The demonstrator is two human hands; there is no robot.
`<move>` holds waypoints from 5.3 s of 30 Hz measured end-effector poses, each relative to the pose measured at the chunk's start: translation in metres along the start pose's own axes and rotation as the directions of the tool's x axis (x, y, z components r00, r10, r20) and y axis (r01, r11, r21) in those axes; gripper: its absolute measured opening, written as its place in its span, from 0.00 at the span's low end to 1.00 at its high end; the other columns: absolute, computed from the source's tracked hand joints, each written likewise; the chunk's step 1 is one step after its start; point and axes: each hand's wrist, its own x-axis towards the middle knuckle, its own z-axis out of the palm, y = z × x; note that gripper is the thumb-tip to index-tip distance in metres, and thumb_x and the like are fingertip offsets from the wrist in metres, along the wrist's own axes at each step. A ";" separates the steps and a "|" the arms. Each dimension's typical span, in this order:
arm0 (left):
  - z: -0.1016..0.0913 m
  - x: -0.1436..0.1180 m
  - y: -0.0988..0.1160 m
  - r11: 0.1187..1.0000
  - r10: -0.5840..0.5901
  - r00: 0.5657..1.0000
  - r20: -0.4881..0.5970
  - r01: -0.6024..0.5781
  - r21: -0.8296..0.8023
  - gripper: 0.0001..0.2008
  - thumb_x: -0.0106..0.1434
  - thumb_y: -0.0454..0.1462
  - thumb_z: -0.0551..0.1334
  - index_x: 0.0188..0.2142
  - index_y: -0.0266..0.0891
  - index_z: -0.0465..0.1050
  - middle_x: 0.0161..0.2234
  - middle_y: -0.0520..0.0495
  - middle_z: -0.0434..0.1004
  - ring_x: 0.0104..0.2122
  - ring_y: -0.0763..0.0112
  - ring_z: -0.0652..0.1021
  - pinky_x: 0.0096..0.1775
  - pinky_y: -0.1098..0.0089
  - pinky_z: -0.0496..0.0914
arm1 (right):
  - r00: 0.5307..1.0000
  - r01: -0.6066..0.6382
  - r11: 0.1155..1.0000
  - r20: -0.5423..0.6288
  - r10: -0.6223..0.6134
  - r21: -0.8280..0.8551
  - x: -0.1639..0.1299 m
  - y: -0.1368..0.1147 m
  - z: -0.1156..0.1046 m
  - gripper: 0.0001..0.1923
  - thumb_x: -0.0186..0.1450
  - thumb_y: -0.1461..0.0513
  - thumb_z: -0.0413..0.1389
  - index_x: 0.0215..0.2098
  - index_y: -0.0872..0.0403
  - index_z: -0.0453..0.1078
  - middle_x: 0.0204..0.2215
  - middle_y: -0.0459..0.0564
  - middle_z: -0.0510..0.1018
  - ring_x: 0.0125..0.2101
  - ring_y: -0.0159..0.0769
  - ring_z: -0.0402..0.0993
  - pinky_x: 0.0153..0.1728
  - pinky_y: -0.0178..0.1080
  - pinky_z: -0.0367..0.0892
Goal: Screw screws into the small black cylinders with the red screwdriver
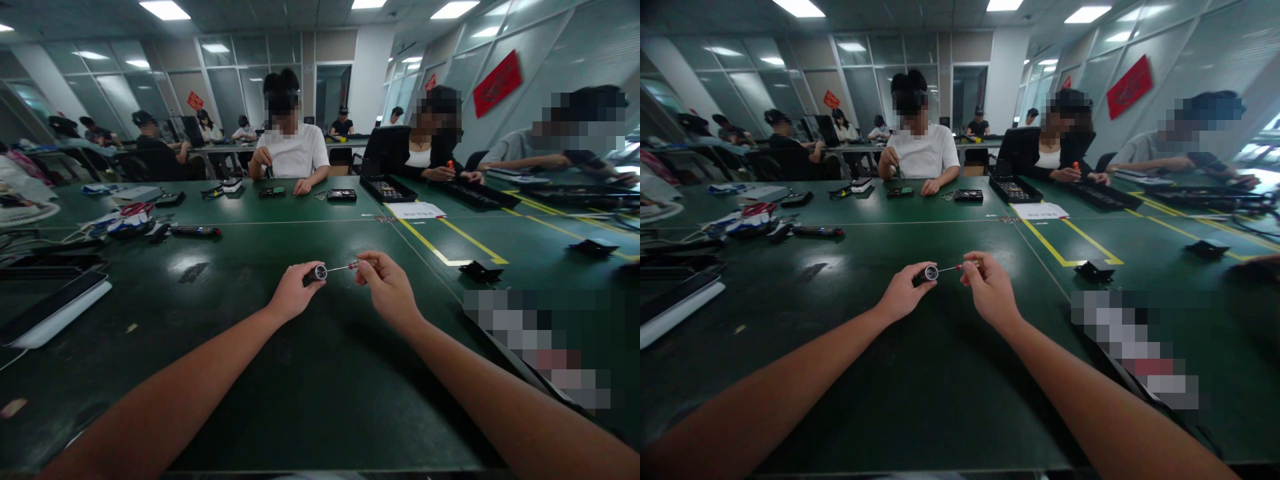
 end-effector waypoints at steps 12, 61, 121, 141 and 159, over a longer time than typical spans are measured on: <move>0.000 -0.001 0.000 0.996 0.064 0.998 0.026 -0.065 0.068 0.17 0.64 0.35 0.67 0.52 0.45 0.75 0.47 0.47 0.80 0.49 0.58 0.75 0.56 0.54 0.64 | 1.000 0.024 0.975 0.013 -0.022 -0.221 -0.004 -0.010 0.000 0.21 0.72 0.49 0.47 0.39 0.53 0.74 0.20 0.44 0.70 0.22 0.35 0.67 0.26 0.39 0.60; 0.000 -0.003 0.003 0.993 0.040 0.998 0.047 -0.045 0.110 0.16 0.64 0.35 0.67 0.52 0.46 0.75 0.48 0.48 0.80 0.51 0.58 0.74 0.60 0.47 0.58 | 1.000 -0.023 0.999 0.010 0.024 -0.045 -0.002 0.003 0.002 0.13 0.68 0.53 0.52 0.46 0.50 0.64 0.33 0.47 0.74 0.32 0.39 0.72 0.36 0.42 0.66; -0.001 -0.001 -0.002 0.968 0.134 0.990 0.044 -0.140 0.210 0.17 0.65 0.38 0.66 0.54 0.44 0.75 0.46 0.47 0.81 0.47 0.59 0.76 0.54 0.53 0.66 | 0.999 -0.033 0.998 -0.015 0.034 0.057 -0.003 0.009 0.006 0.08 0.69 0.54 0.52 0.42 0.48 0.64 0.32 0.46 0.73 0.32 0.38 0.70 0.36 0.42 0.65; -0.002 -0.002 -0.004 0.966 0.124 0.992 0.040 -0.130 0.225 0.18 0.65 0.38 0.66 0.54 0.46 0.74 0.48 0.47 0.80 0.50 0.59 0.76 0.58 0.49 0.62 | 0.989 -0.140 0.985 -0.030 0.144 0.106 0.002 0.009 0.007 0.19 0.68 0.45 0.51 0.35 0.50 0.69 0.26 0.45 0.72 0.26 0.35 0.68 0.30 0.39 0.67; -0.010 0.002 -0.006 0.942 0.106 0.990 0.098 -0.131 0.310 0.17 0.67 0.39 0.64 0.55 0.48 0.73 0.48 0.47 0.79 0.52 0.56 0.74 0.63 0.41 0.55 | 0.901 -0.376 0.841 -0.058 0.430 0.389 0.013 0.024 0.003 0.15 0.62 0.48 0.58 0.29 0.50 0.67 0.22 0.44 0.69 0.21 0.34 0.64 0.23 0.40 0.66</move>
